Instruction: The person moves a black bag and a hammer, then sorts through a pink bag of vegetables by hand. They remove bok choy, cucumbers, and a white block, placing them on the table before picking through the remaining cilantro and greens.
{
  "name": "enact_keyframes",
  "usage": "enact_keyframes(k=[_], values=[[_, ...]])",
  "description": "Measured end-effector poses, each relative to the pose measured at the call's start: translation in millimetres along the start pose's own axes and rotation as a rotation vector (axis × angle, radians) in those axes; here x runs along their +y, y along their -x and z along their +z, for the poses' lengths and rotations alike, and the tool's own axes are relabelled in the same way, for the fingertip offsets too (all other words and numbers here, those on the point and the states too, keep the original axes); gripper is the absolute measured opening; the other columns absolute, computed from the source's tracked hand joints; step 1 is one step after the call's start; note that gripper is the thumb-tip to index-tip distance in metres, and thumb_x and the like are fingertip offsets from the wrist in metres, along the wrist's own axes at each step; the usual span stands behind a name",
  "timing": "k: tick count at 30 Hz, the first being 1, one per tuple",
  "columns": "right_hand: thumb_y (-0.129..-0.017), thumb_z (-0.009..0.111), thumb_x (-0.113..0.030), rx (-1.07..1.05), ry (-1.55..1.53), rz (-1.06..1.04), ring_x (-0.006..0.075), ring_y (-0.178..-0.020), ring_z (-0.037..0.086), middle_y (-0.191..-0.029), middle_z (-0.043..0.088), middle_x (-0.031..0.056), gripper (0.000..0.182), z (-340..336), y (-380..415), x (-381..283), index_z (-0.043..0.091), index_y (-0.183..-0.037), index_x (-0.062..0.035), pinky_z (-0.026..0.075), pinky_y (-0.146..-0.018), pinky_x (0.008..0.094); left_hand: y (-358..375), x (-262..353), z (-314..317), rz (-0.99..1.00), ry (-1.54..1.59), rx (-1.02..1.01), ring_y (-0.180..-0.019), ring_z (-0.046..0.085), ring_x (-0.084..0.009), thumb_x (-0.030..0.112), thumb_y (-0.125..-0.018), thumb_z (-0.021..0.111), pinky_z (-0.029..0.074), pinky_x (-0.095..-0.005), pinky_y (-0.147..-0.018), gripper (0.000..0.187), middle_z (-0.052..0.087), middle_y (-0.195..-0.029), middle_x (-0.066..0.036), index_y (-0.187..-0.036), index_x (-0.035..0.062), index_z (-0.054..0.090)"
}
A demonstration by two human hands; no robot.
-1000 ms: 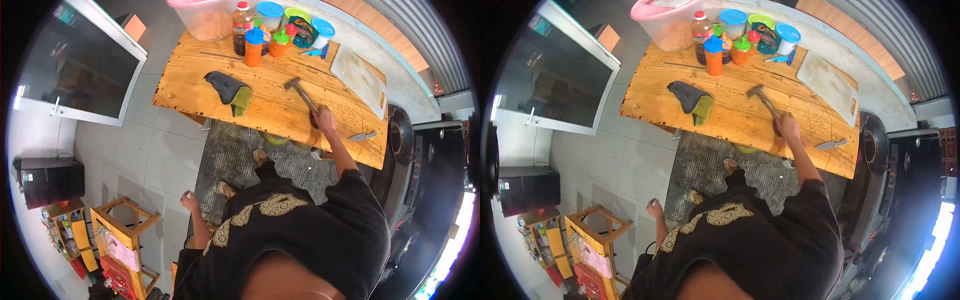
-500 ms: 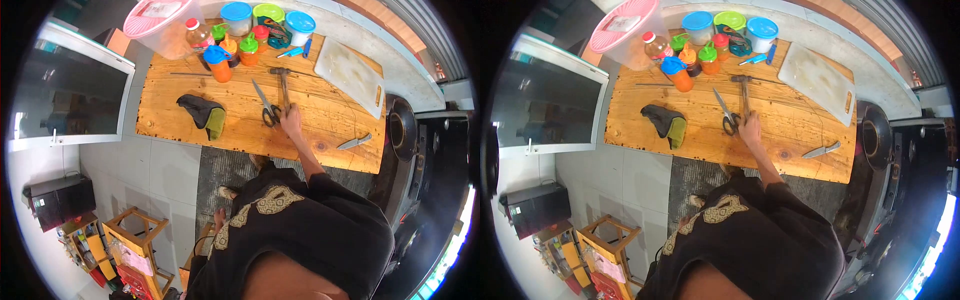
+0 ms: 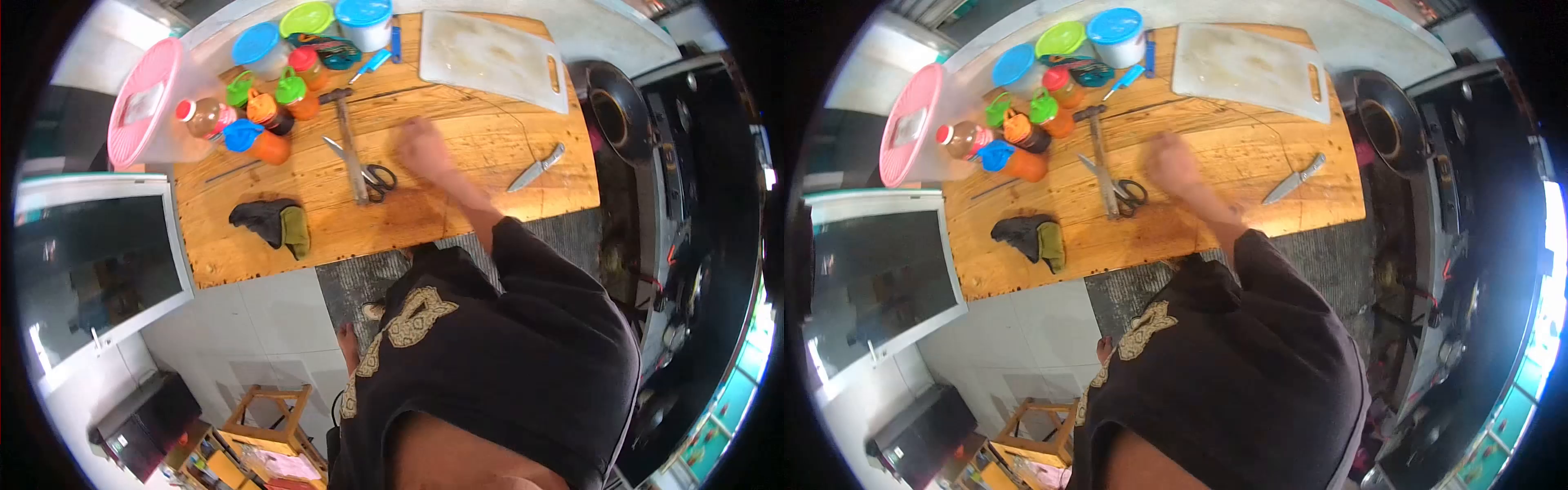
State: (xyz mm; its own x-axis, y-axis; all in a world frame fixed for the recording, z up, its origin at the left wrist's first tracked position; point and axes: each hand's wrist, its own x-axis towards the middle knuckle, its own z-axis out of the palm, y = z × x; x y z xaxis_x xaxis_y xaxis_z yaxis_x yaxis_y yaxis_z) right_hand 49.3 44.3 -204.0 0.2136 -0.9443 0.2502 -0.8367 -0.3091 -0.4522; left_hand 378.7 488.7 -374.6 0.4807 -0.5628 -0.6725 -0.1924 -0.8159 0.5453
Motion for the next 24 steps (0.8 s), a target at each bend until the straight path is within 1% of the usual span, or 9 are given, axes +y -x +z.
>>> enact_keyframes(k=[2,4,5,9,12,15,19,22,24], values=[[-0.071,0.059,-0.007,0.048,0.219,0.004,0.0336,-0.106,0.054,-0.11,0.059,0.0193,0.041,-48.6,22.8,81.4,0.061,-0.111,-0.0044,0.045,-0.089,0.0413,3.8,8.0,-1.7,0.006,-0.038,0.004,-0.078,0.06,-0.0236,0.025,-0.088,0.056,0.045,-0.0365,-0.072,0.029,0.065,-0.084,-0.012,-0.096,-0.0021,0.064],[-0.069,0.061,-0.004,-0.245,0.625,0.262,0.0332,-0.11,0.052,-0.12,0.056,0.0138,0.044,-100.8,57.8,167.8,0.059,-0.113,-0.0062,0.044,-0.09,0.0426,5.7,-6.4,-1.9,-0.019,-0.15,-0.025,-0.078,0.06,-0.0234,0.027,-0.088,0.057,0.045,-0.0353,-0.071,0.031,0.065,-0.084,-0.012,-0.097,-0.0018,0.064],[-0.069,0.064,-0.003,-0.309,0.514,0.438,0.0317,-0.112,0.05,-0.118,0.054,0.0116,0.048,-135.9,73.0,195.6,0.055,-0.115,-0.007,0.044,-0.09,0.0426,5.3,-16.6,1.7,-0.024,-0.218,-0.037,-0.078,0.06,-0.0235,0.028,-0.088,0.056,0.046,-0.0355,-0.07,0.032,0.065,-0.084,-0.012,-0.098,-0.0013,0.064],[-0.07,0.068,-0.01,-0.417,0.512,0.211,0.033,-0.105,0.052,-0.104,0.056,0.0122,0.039,-184.4,117.4,224.1,0.058,-0.108,-0.0083,0.045,-0.086,0.0416,-4.2,-55.0,13.8,-0.059,-0.398,-0.147,-0.084,0.061,-0.0302,0.032,-0.086,0.055,0.047,-0.0414,-0.073,0.038,0.065,-0.09,-0.017,-0.104,-0.0001,0.064],[-0.071,0.07,-0.012,-0.471,0.274,0.076,0.0335,-0.094,0.056,-0.093,0.058,0.0135,0.029,-181.1,115.2,225.2,0.061,-0.098,-0.0065,0.047,-0.079,0.041,-21.6,-65.8,18.5,-0.057,-0.367,-0.213,-0.089,0.062,-0.0368,0.034,-0.083,0.053,0.047,-0.0473,-0.077,0.043,0.065,-0.096,-0.021,-0.109,0.0006,0.063],[-0.073,0.067,-0.014,-0.529,0.146,0.148,0.0357,-0.083,0.061,-0.086,0.062,0.0191,0.024,-147.7,98.8,206.7,0.058,-0.092,-0.002,0.048,-0.073,0.0438,-37.3,-49.2,27.5,-0.078,-0.15,0.054,-0.088,0.063,-0.0402,0.036,-0.083,0.055,0.046,-0.049,-0.075,0.041,0.066,-0.089,-0.024,-0.101,-0.0008,0.064],[-0.076,0.072,-0.016,-0.37,-0.123,0.173,0.0235,-0.061,0.063,-0.07,0.064,0.0142,0.023,-90.1,51.4,96.7,0.06,-0.085,0.0014,0.05,-0.059,0.0344,-21.1,34.7,16.1,0.062,-0.039,0.229,-0.09,0.063,-0.039,0.038,-0.085,0.056,0.047,-0.0463,-0.075,0.039,0.065,-0.088,-0.023,-0.091,0.0001,0.065],[-0.077,0.073,-0.02,-0.372,-0.17,0.179,0.0185,-0.059,0.063,-0.071,0.066,0.0124,0.026,-37.7,23.1,27.4,0.062,-0.084,0.0026,0.051,-0.058,0.0314,-3.3,48.3,6.7,0.03,0.127,0.247,-0.064,0.066,-0.0291,0.031,-0.081,0.061,0.05,-0.0389,-0.061,0.033,0.066,-0.066,-0.017,-0.073,0.0002,0.069],[-0.077,0.075,-0.027,-0.347,-0.278,0.022,0.0158,-0.062,0.064,-0.071,0.068,0.0107,0.034,8.6,13.2,36.1,0.063,-0.087,0.0034,0.051,-0.058,0.0292,30.2,71.8,-12.6,-0.007,-0.046,0.37,-0.058,0.064,-0.029,0.04,-0.081,0.064,0.049,-0.0407,-0.059,0.042,0.061,-0.056,-0.016,-0.066,0.0013,0.069]])
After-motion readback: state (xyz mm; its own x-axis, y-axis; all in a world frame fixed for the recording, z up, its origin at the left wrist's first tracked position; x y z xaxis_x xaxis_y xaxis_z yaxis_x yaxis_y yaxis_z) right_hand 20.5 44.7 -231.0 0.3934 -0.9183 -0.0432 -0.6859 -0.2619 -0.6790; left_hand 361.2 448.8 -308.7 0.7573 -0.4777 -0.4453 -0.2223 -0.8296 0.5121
